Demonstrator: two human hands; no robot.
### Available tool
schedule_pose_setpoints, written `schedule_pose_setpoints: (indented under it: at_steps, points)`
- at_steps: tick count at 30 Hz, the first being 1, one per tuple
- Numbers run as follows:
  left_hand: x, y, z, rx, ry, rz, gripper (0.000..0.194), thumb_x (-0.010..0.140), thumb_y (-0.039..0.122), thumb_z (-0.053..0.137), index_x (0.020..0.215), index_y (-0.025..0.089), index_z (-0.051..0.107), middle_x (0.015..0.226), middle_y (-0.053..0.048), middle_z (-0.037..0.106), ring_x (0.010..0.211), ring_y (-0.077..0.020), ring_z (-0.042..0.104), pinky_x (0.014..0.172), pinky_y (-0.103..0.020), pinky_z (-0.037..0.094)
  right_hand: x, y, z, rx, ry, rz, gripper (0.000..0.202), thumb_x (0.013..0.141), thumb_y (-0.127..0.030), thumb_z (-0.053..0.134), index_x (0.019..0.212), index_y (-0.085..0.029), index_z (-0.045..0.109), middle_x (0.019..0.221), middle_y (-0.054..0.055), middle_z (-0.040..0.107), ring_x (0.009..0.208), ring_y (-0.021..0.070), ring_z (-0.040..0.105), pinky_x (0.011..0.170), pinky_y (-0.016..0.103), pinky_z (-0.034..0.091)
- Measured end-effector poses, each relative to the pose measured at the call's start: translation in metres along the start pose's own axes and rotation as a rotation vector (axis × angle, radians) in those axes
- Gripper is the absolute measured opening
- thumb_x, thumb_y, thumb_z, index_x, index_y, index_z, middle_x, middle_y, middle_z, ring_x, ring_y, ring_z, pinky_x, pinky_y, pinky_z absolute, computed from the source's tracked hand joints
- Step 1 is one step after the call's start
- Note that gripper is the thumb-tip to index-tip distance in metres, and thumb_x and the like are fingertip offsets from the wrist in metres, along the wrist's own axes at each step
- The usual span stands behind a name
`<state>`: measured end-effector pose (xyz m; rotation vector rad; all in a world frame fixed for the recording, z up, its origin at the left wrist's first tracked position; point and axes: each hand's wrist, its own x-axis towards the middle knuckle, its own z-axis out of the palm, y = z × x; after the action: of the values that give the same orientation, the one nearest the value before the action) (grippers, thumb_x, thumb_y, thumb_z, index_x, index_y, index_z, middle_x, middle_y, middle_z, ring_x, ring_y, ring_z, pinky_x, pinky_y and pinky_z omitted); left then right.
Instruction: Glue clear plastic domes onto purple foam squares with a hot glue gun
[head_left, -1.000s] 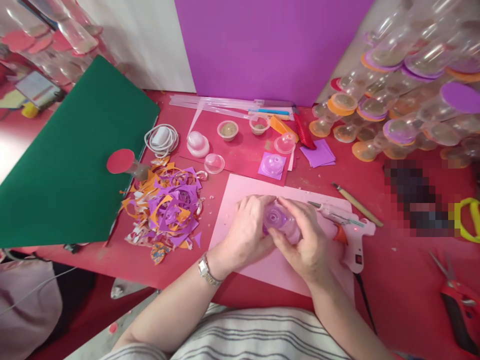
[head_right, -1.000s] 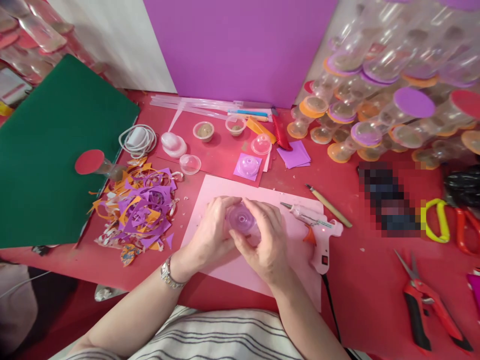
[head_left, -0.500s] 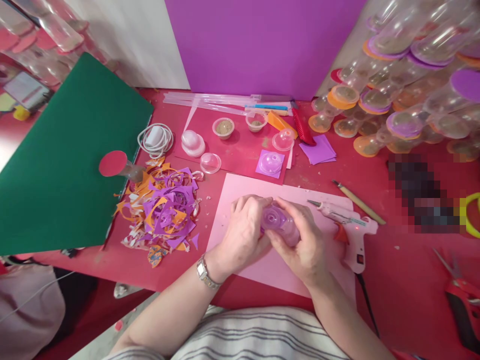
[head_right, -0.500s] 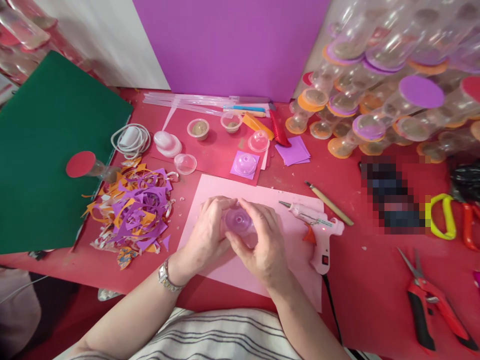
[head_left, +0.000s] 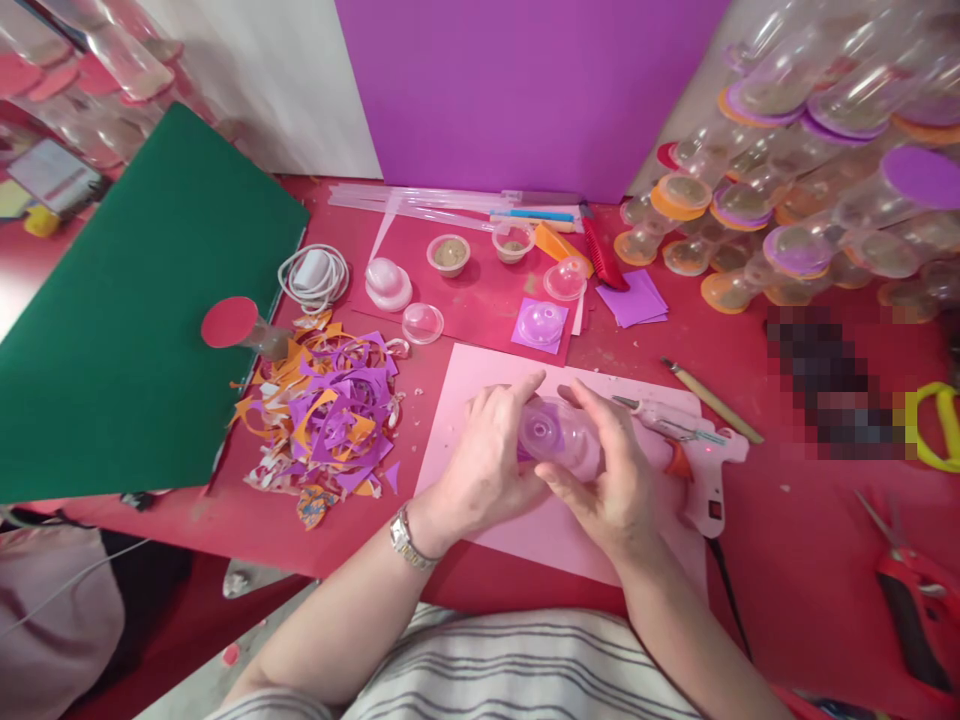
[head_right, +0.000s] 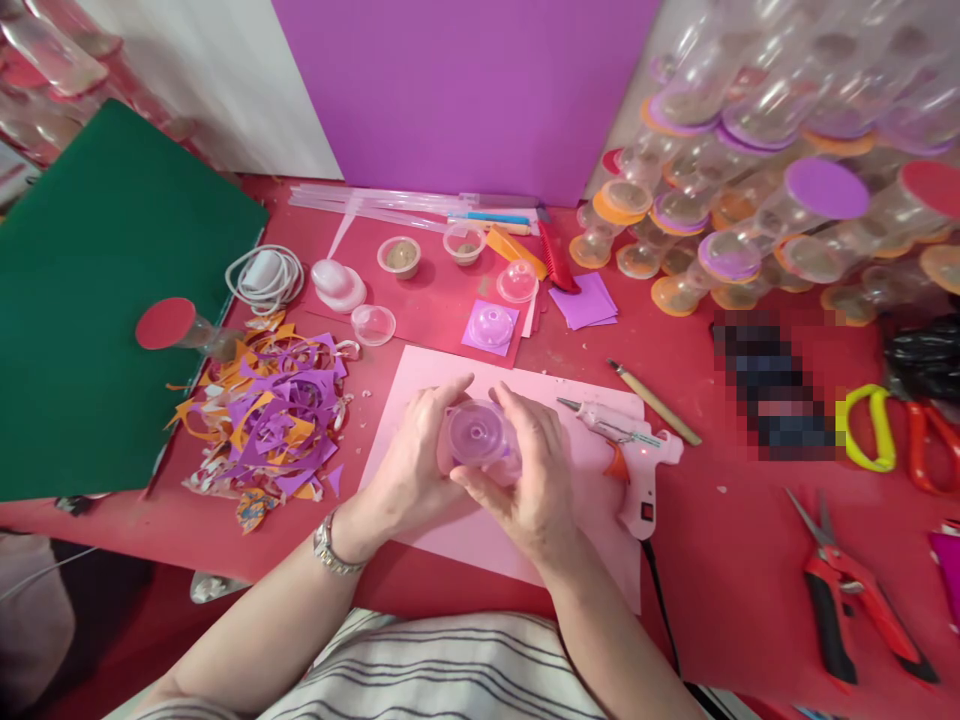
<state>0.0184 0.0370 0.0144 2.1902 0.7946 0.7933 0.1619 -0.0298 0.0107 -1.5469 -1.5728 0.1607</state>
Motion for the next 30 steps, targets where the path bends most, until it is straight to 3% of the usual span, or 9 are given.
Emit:
schedule_pose_setpoints:
  at_steps: [9,18,25,30]
  points:
    - [0.001,0.0021,-0.0021,0.034,-0.065,-0.011,0.078,0.077,0.017,0.055,0.147,0.018,0.021,0.116,-0.013,0.056,0.105,-0.0279,0.052,0.089,-0.044,0.045,0.0027,-0.0053,0.0029,0.005,0.006,-0.03,0.047,0.091,-0.037,0.061,0.134,-0.022,0.05,0.113,0.012,0.069,0.105,0.0271,0.064,0.086,0.046,0.057]
    - [0.0006,-0.0007,0.0004,0.068,-0.074,-0.073,0.073,0.079,0.02,0.057,0.145,0.017,0.027,0.114,-0.013,0.056,0.105,-0.0286,0.052,0.089,-0.044,0.045,0.003,-0.0071,0.0007,-0.008,0.002,-0.011,0.045,0.09,-0.038,0.062,0.131,-0.022,0.052,0.11,0.011,0.07,0.098,0.0262,0.067,0.083,0.044,0.058]
    - [0.0007,-0.0016,0.002,0.083,-0.022,-0.034,0.069,0.079,0.018,0.055,0.143,0.016,0.03,0.109,-0.011,0.058,0.099,-0.0261,0.053,0.087,-0.041,0.046,0.0015,-0.0065,0.0026,0.003,-0.012,0.012,0.045,0.091,-0.038,0.061,0.131,-0.021,0.052,0.111,0.012,0.07,0.102,0.0265,0.065,0.085,0.045,0.057]
    - [-0.0006,-0.0017,0.0024,0.061,0.009,-0.029,0.071,0.086,0.033,0.056,0.147,0.017,0.025,0.114,-0.013,0.058,0.1,-0.0265,0.054,0.088,-0.043,0.045,-0.0007,-0.0041,0.0008,0.031,-0.014,0.011,0.06,0.09,-0.047,0.061,0.141,-0.021,0.045,0.119,0.014,0.067,0.11,0.0284,0.063,0.09,0.048,0.055]
